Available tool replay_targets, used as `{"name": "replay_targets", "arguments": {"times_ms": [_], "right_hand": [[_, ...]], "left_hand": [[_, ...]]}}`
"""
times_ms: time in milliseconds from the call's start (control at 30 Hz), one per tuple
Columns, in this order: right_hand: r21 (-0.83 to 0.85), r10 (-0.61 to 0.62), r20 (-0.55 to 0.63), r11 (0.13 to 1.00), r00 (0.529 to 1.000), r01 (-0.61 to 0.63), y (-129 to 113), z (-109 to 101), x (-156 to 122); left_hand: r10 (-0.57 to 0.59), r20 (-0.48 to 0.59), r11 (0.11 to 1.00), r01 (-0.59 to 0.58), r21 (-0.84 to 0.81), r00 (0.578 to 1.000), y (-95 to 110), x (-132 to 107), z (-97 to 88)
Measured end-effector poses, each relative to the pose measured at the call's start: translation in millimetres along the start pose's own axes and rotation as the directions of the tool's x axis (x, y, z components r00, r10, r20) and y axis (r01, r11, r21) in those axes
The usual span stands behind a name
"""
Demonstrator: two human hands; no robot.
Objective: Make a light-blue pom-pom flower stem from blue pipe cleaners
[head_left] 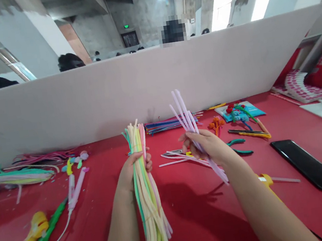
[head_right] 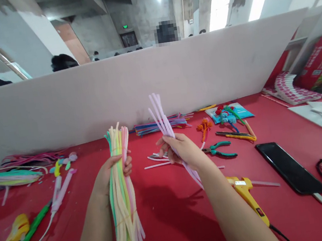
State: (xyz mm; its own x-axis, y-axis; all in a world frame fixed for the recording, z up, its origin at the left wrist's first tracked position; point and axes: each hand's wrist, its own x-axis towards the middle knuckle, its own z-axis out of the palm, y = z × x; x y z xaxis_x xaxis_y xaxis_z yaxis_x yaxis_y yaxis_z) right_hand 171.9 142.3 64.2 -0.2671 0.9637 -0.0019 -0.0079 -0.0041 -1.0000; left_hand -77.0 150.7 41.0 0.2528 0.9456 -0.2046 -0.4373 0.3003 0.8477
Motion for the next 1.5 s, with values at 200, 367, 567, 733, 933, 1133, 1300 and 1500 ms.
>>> {"name": "replay_targets", "arguments": {"times_ms": [200,367,567,733,933,1133,1300,1500], "right_hand": [[0.427,-0.026,0.256,0.9,0.966,-0.089,-5.9,4.5,-8.9],[0.455,-0.019,0.162,0.889,0.987,-0.058,-6.4,16.5,-7.7],[0.314,0.011,-0.102,0.949,0.995,0.021,-2.7,34.5,-5.2],[0.297,-0.009,-0.197,0.952,0.98,0.069,-9.4,37.0,-9.1],[0.331,-0.054,-0.045,0.941,0.998,0.066,-9.3,36.2,-11.9],[0.282,-0.121,-0.135,0.947,0.983,0.155,-16.8,37.1,-17.0],[0.22,-0.121,-0.149,0.963,0.981,0.153,-22.7,39.7,-23.0],[0.304,-0.099,-0.056,0.946,0.994,0.111,-21.3,36.6,-23.9]], "left_hand": [[-0.049,0.128,0.997,0.055,-0.048,0.991,-4.7,-5.3,15.4],[-0.057,0.267,0.996,0.074,-0.055,0.962,-13.6,-11.8,31.6],[-0.072,0.255,0.995,0.053,0.08,0.964,-23.6,-19.2,44.6],[-0.076,0.427,0.994,0.103,-0.041,0.901,-26.5,-22.4,47.3],[-0.113,0.568,0.984,0.17,-0.048,0.815,-40.8,-21.4,41.9],[0.062,0.34,0.998,-0.062,-0.011,0.938,-35.5,-20.5,41.0],[0.043,0.408,0.998,-0.017,-0.066,0.912,-34.8,-24.0,42.8],[0.086,0.403,0.976,-0.158,0.151,0.911,-26.6,-33.9,45.5]]}}
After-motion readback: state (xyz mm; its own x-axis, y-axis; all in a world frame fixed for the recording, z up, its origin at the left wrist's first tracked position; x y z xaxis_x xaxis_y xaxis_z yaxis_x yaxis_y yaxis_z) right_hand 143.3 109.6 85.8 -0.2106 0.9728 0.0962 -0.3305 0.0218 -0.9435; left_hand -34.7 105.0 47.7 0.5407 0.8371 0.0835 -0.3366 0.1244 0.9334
